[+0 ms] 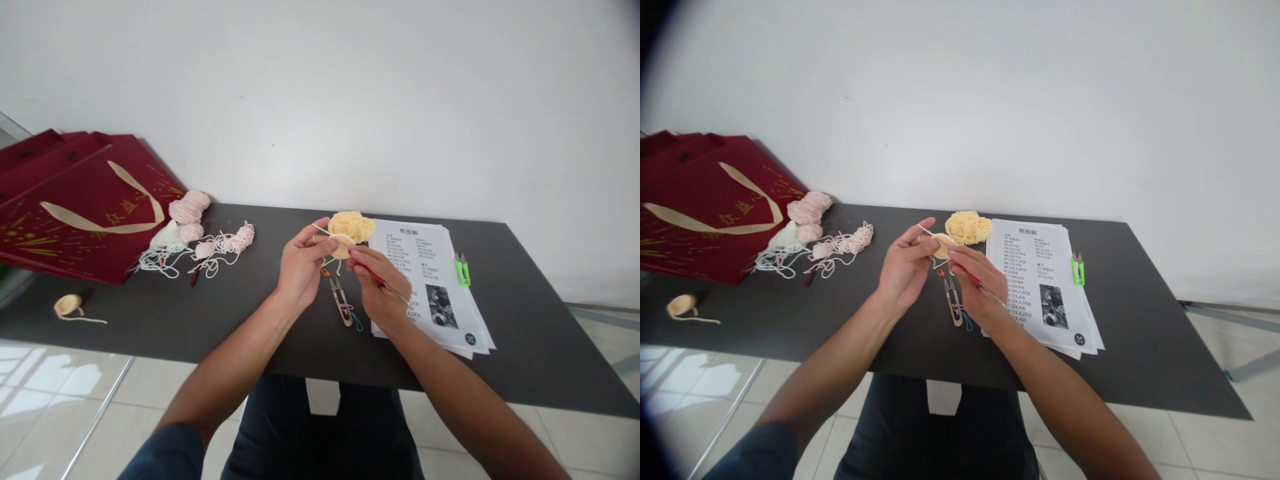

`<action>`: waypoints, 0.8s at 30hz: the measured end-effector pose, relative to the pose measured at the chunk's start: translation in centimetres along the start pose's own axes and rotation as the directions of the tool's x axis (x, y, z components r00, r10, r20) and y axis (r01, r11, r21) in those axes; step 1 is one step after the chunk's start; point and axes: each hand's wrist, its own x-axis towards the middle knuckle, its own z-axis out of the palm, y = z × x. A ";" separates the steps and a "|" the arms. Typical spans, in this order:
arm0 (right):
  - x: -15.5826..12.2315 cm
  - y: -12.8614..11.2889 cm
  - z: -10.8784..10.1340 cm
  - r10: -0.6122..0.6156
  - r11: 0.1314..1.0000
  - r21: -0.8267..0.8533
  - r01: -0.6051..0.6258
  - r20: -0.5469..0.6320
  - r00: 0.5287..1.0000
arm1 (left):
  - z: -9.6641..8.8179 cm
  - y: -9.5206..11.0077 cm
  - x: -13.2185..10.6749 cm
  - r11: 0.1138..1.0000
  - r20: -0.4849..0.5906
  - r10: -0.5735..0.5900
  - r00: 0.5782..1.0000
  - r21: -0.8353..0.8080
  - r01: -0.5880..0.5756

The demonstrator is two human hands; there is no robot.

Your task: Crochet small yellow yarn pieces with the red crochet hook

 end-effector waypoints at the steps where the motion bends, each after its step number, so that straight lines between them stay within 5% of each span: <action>1: 0.0 0.1 0.0 0.032 0.999 0.042 -0.032 -0.009 0.999 | 0.0 0.1 0.0 1.000 0.003 -0.005 1.000 -0.011 0.005; 14: 1.2 0.8 -0.2 0.331 0.856 0.412 -0.312 0.025 0.943 | -0.4 0.4 0.3 0.999 0.057 -0.017 0.998 0.044 0.014; 24: 2.6 1.4 -1.6 0.305 0.872 0.398 -0.285 0.014 0.952 | -0.2 0.5 -0.2 0.965 0.067 0.006 0.998 0.260 -0.023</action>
